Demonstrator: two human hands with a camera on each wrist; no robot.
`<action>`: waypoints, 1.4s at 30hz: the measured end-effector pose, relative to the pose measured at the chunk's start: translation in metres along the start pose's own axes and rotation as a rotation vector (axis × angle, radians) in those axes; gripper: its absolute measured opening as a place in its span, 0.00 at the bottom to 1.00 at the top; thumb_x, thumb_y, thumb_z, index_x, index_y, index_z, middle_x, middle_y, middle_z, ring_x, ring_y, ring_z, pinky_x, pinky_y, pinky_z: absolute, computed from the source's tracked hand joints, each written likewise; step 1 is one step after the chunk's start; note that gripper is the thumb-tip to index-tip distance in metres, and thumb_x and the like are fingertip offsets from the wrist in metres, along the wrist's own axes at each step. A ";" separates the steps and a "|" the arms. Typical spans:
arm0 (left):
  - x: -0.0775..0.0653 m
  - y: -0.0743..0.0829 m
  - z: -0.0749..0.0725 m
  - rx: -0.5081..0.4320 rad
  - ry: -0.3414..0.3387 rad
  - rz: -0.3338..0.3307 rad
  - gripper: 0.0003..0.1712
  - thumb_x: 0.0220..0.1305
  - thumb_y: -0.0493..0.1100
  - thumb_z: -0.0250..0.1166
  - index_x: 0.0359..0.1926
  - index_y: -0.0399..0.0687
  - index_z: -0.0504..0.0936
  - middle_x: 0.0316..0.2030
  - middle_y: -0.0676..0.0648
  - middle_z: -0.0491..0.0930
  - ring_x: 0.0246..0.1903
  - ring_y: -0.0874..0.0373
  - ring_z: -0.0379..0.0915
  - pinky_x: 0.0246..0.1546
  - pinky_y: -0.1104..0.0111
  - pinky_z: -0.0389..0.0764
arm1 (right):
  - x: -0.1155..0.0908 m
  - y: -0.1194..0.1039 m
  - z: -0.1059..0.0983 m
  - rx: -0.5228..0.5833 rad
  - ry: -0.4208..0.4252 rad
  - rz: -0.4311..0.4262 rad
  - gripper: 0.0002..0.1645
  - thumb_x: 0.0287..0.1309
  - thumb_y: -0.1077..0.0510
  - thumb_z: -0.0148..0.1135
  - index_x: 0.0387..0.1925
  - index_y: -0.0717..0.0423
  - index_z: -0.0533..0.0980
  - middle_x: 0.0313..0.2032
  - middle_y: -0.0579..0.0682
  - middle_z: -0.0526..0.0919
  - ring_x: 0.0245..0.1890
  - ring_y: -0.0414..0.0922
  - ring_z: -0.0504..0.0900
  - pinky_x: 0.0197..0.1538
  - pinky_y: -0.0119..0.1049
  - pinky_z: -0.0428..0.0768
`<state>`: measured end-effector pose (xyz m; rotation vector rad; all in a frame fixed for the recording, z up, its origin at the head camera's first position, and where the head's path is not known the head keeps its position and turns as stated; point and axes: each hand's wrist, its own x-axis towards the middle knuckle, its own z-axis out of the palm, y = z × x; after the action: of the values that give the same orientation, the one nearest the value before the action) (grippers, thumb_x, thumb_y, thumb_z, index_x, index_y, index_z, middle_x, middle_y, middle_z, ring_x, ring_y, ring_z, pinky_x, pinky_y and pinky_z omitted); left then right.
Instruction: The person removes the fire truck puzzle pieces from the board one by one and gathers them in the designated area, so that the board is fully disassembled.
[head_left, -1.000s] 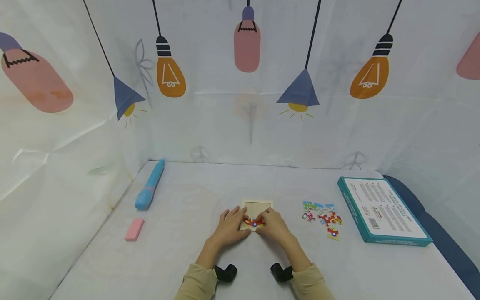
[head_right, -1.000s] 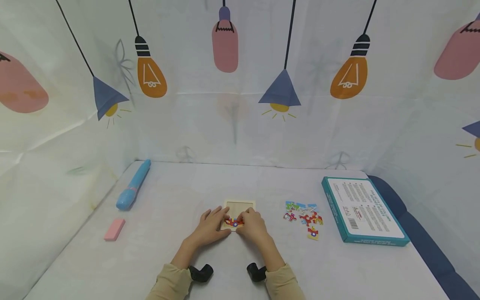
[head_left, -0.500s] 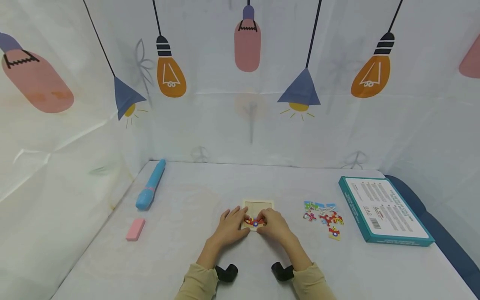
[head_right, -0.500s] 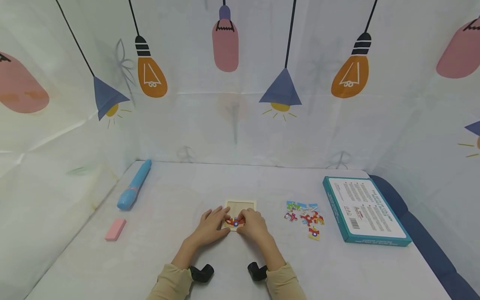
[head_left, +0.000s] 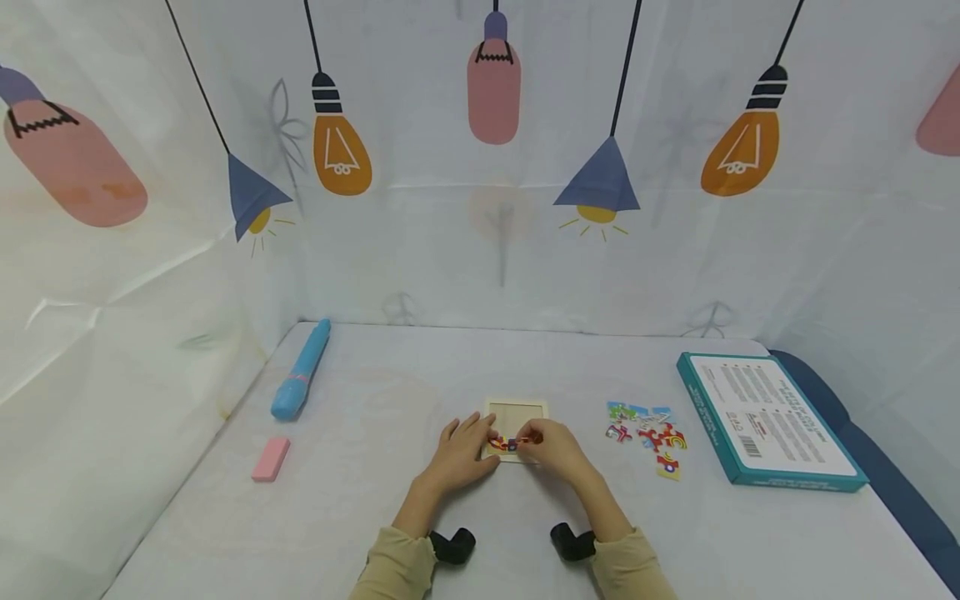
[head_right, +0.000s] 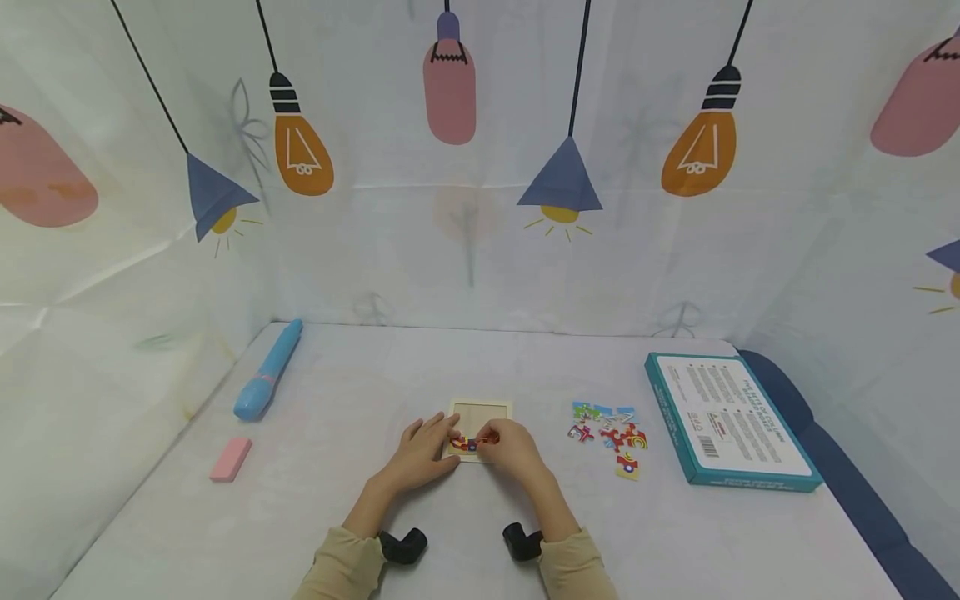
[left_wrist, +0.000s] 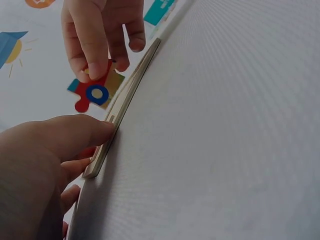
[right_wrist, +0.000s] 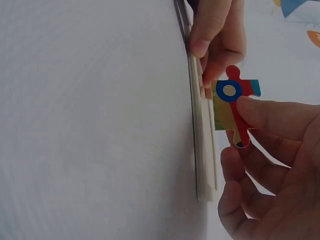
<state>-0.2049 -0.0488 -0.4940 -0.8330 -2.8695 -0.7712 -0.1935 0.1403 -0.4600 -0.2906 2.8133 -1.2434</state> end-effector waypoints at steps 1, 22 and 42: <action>0.000 0.000 0.000 -0.001 -0.003 -0.003 0.21 0.55 0.49 0.60 0.49 0.48 0.75 0.61 0.46 0.69 0.64 0.47 0.57 0.62 0.48 0.51 | 0.000 0.000 -0.001 0.004 0.007 0.002 0.03 0.49 0.65 0.65 0.27 0.56 0.78 0.25 0.44 0.78 0.28 0.39 0.73 0.34 0.34 0.72; 0.000 -0.001 0.002 0.001 -0.009 0.007 0.17 0.55 0.49 0.60 0.45 0.49 0.76 0.62 0.45 0.68 0.64 0.47 0.57 0.61 0.48 0.51 | -0.026 0.046 -0.067 0.055 0.135 0.258 0.13 0.53 0.61 0.63 0.41 0.59 0.74 0.36 0.53 0.78 0.36 0.48 0.75 0.32 0.36 0.73; -0.001 -0.001 0.001 -0.010 -0.021 0.003 0.18 0.56 0.48 0.60 0.47 0.48 0.76 0.63 0.45 0.67 0.65 0.47 0.56 0.62 0.48 0.50 | -0.042 0.070 -0.091 -0.214 0.189 0.378 0.09 0.47 0.65 0.62 0.34 0.64 0.76 0.30 0.56 0.79 0.30 0.49 0.74 0.33 0.44 0.71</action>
<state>-0.2050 -0.0495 -0.4960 -0.8509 -2.8840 -0.7827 -0.1739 0.2612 -0.4515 0.3559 2.9667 -0.9341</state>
